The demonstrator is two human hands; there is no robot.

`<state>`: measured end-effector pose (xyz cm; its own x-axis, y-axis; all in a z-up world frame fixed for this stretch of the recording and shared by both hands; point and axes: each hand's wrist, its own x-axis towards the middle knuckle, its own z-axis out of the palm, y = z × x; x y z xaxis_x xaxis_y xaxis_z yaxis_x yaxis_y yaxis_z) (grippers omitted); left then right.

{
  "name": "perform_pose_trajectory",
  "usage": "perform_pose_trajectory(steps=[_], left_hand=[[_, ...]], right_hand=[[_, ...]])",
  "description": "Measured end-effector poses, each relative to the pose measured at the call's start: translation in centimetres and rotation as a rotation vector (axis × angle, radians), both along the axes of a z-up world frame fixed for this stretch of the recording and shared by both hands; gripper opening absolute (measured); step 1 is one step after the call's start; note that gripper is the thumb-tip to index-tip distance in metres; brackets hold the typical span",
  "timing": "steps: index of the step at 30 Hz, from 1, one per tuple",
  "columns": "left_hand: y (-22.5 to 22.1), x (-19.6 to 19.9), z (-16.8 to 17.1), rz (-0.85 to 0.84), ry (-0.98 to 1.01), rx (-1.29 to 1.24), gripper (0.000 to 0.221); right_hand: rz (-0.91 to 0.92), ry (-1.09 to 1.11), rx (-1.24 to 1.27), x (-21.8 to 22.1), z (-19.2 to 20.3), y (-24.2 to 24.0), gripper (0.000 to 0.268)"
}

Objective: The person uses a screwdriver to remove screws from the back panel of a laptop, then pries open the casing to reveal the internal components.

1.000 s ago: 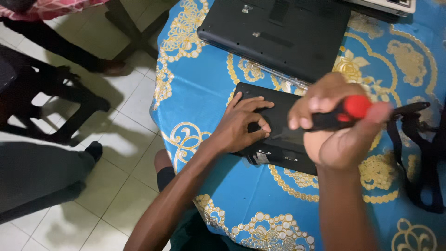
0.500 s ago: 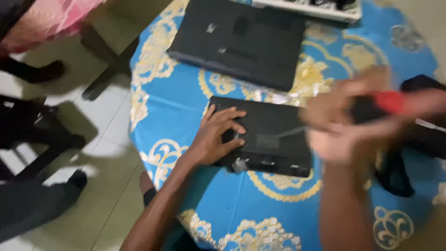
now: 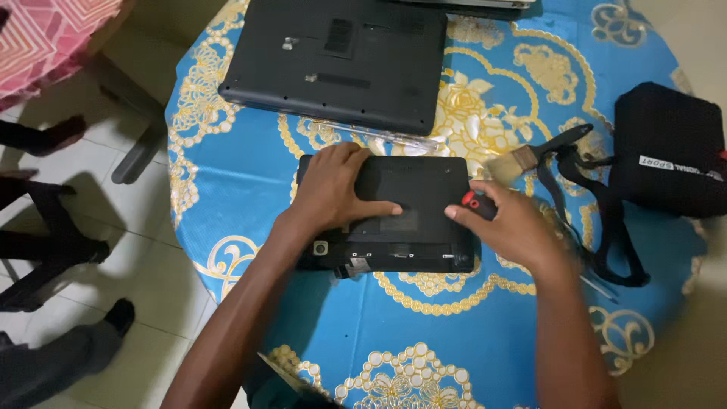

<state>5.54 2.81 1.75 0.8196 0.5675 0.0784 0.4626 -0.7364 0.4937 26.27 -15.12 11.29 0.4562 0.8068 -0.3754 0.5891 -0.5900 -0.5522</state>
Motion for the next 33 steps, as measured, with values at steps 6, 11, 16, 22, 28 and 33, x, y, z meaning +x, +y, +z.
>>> perform_pose_trajectory(steps=[6,11,16,22,28,33], left_hand=[[1.4,0.7,-0.3,-0.001,0.101,0.058,0.107],[2.3,0.8,-2.0,0.023,0.075,0.097,0.108],[2.6,-0.3,-3.1,0.049,0.055,0.121,0.108],[2.0,-2.3,-1.7,0.107,0.073,0.078,0.099],[1.3,-4.0,1.4,0.151,0.182,-0.133,0.091],[0.9,-4.5,2.4,0.227,0.311,-0.182,0.09]], right_hand=[[0.038,0.08,-0.022,0.8,-0.7,-0.3,0.094],[0.108,0.1,0.003,1.4,-0.5,-0.8,0.097],[0.232,0.031,-0.216,1.6,0.1,-1.5,0.111],[0.275,0.024,-0.296,1.4,0.1,-1.5,0.1],[0.285,0.07,-0.215,1.8,-0.6,-1.6,0.087],[0.206,0.074,-0.227,1.9,-1.0,-1.6,0.091]])
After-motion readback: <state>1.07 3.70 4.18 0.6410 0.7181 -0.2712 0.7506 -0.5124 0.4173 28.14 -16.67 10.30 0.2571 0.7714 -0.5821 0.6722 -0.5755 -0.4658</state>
